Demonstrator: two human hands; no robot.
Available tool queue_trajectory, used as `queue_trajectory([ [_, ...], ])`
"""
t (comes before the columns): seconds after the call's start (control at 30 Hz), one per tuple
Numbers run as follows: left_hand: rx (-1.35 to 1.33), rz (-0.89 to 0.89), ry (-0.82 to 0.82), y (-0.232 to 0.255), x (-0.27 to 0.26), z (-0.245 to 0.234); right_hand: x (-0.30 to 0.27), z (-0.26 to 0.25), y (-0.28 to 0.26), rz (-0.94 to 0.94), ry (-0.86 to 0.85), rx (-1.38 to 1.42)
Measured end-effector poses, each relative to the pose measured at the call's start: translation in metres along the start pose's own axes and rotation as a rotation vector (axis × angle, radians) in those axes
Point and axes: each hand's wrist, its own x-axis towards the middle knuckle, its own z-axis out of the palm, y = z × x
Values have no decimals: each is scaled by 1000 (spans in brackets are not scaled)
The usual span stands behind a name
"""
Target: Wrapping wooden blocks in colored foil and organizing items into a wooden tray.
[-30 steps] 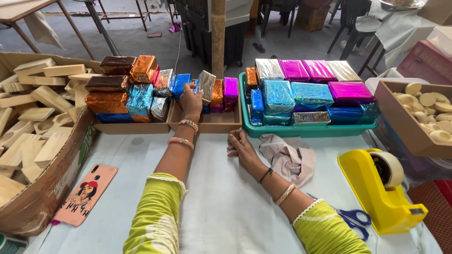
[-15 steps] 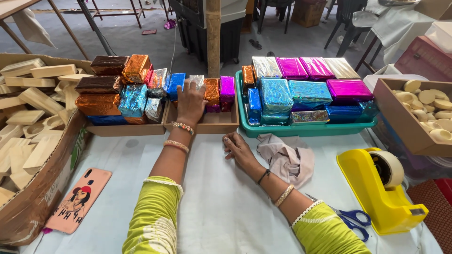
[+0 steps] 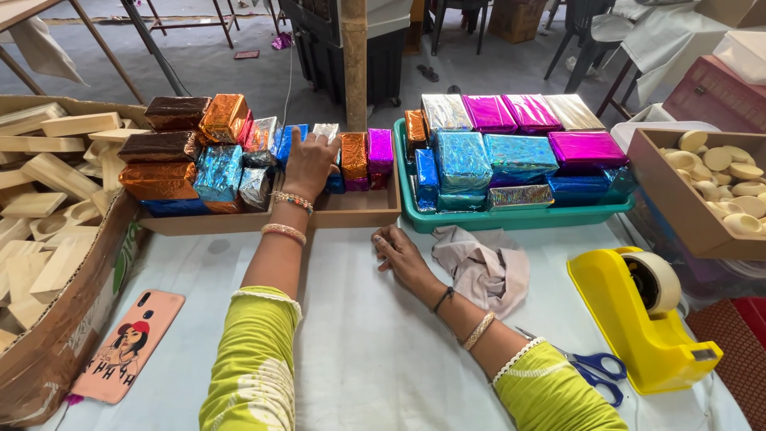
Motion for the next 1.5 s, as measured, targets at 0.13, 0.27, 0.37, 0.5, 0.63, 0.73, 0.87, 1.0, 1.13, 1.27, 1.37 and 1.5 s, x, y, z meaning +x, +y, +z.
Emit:
queue_trajectory([
  [0.13, -93, -61, -106, 0, 0, -12, 0, 1, 0, 5, 7, -14],
  [0.27, -204, -109, 18, -6, -3, -12, 0, 1, -2, 4, 4, -20],
  [0.37, -174, -105, 40, -9, -10, 3, 0, 1, 0, -3, 1, -27],
  [0.5, -83, -133, -30, -5, -9, -1, 3, 0, 4, -14, -19, -29],
  [0.63, -69, -142, 22, -5, -10, -4, 1, 0, -3, -21, -23, -52],
  [0.73, -60, -100, 105, -17, -19, -22, -3, 2, -10, -9, -20, -105],
  [0.87, -28, -113, 204, -67, -49, -62, -9, 4, -23, -4, -41, -250],
  [1.0, 132, -243, 108, -153, -111, -114, -14, 7, -32, -44, -52, -391],
  [1.13, 218, -490, -212, -281, -211, -107, -15, 6, -28, -146, -47, -500],
  [1.27, 141, -617, -868, -393, -344, -1, -18, 8, -28, -180, -57, -524],
  [1.37, -362, -691, -1140, -470, -428, -3, -21, 7, -31, -180, -51, -553],
  [1.5, -532, -742, -1335, -456, -457, -9, -23, 8, -34, -152, -75, -621],
])
